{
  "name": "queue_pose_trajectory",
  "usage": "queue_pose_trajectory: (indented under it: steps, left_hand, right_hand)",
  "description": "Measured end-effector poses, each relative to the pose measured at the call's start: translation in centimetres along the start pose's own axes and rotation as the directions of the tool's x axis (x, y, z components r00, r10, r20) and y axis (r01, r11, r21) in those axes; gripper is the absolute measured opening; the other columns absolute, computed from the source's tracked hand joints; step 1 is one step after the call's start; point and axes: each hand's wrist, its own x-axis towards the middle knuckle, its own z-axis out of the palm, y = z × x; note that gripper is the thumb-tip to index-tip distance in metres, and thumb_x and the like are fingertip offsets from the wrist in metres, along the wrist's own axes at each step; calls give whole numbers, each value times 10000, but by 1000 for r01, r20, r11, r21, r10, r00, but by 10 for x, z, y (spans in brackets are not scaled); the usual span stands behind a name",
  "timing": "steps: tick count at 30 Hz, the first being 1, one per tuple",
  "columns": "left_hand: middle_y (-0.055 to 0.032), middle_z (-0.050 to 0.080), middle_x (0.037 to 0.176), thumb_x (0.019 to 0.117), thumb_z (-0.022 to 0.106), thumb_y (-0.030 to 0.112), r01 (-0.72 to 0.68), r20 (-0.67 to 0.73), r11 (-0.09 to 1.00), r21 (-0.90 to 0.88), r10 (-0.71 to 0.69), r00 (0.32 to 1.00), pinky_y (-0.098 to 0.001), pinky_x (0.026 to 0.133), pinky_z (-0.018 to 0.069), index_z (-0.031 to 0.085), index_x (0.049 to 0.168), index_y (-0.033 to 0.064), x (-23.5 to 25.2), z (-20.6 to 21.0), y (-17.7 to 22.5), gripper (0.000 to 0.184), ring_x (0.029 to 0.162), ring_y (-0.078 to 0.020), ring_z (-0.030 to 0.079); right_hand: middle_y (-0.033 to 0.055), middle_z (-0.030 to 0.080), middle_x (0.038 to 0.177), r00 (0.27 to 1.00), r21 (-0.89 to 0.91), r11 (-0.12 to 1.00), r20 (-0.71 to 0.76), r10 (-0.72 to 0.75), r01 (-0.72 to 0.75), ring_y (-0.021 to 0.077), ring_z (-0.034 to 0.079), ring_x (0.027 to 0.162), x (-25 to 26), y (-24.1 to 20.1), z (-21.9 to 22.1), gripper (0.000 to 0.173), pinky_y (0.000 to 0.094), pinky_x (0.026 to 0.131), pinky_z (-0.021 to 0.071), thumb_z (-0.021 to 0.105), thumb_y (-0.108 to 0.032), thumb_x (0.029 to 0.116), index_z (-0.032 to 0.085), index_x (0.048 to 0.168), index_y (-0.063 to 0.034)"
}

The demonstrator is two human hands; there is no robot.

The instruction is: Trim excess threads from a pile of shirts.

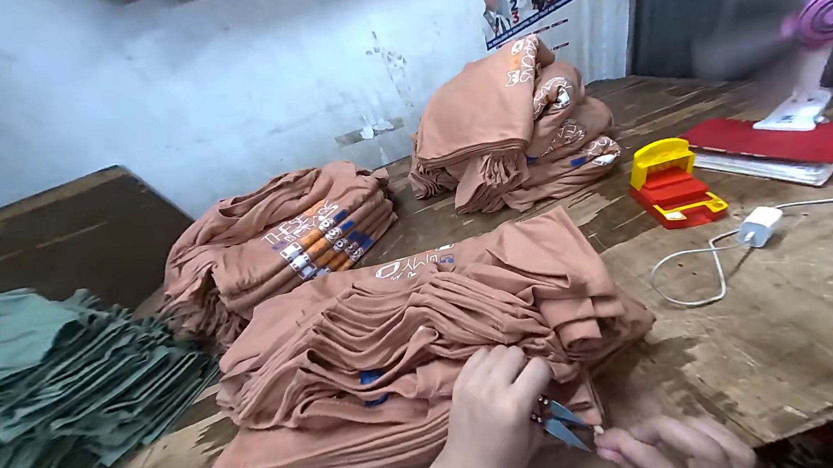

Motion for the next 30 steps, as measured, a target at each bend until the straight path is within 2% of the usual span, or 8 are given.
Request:
queue_pose_trajectory:
  steps: [3, 5, 8, 13, 21, 25, 28, 30]
  left_hand:
    - [42, 676, 944, 872, 677, 243, 63, 164, 990, -127, -41, 986, -394, 815, 510, 705, 1122, 203, -3, -16, 1, 255, 923, -172, 630]
    - [63, 708, 1044, 928, 700, 347, 58, 149, 982, -180, -31, 988, -407, 853, 487, 712, 1195, 265, -12, -24, 6, 280, 983, -157, 627]
    - [62, 718, 1029, 977, 683, 316, 40, 28, 983, -180, -36, 999, -381, 856, 459, 744, 1137, 283, -23, -23, 18, 173, 958, -134, 628]
    - [38, 710, 999, 957, 684, 226, -65, -103, 998, -27, 62, 993, -334, 843, 447, 738, 1115, 263, -31, -8, 31, 171, 890, -141, 605]
    - [8, 714, 1008, 963, 691, 291, -105, -59, 991, 85, 110, 992, -331, 830, 436, 739, 1184, 224, -35, -12, 37, 236, 871, -160, 599]
    - [9, 698, 962, 980, 647, 258, -130, -69, 987, 99, 137, 988, -322, 789, 435, 738, 1127, 219, -33, -2, 37, 177, 833, -158, 585]
    - [20, 703, 937, 975, 648, 256, -45, -41, 998, 42, 47, 998, -351, 779, 447, 739, 1091, 233, -31, -4, 35, 149, 839, -163, 604]
    - [9, 686, 895, 968, 677, 382, 73, 42, 996, -50, -71, 997, -388, 774, 512, 753, 1119, 253, -24, -13, 26, 213, 844, -171, 646]
  right_hand:
    - [-78, 550, 988, 999, 41, 999, -38, 12, -11, 52, 497, 1040, -1, 2, -1, 115, 261, 997, 330, 657, -356, 988, 698, 923, -270]
    - [-78, 543, 1000, 998, 57, 998, -54, 18, -15, 44, 497, 1043, -2, 1, -1, 123, 249, 999, 336, 648, -353, 992, 686, 917, -263]
    - [-87, 546, 1013, 996, 83, 996, -79, 34, -28, 32, 500, 1048, -3, -1, 1, 131, 239, 999, 344, 644, -357, 993, 685, 908, -267]
    - [-90, 554, 1021, 993, 75, 994, -88, 81, -74, 27, 510, 1053, -6, -4, 4, 140, 232, 995, 359, 642, -380, 991, 688, 915, -271]
    - [-85, 542, 1013, 992, 53, 996, -98, 81, -76, 27, 508, 1046, -11, -2, 1, 151, 224, 983, 365, 625, -372, 997, 683, 907, -267]
    - [-85, 545, 986, 993, 53, 996, -90, 74, -70, 26, 510, 1015, -13, -6, 5, 149, 225, 961, 367, 631, -372, 992, 684, 897, -270]
    - [-85, 564, 984, 998, 21, 999, -43, 43, -42, 49, 517, 1016, -18, -2, 2, 139, 266, 977, 362, 638, -385, 981, 696, 903, -285]
    - [-80, 610, 1003, 997, -30, 999, 76, 22, -20, 91, 521, 1079, -18, 2, -2, 200, 344, 1040, 314, 617, -448, 974, 695, 865, -300]
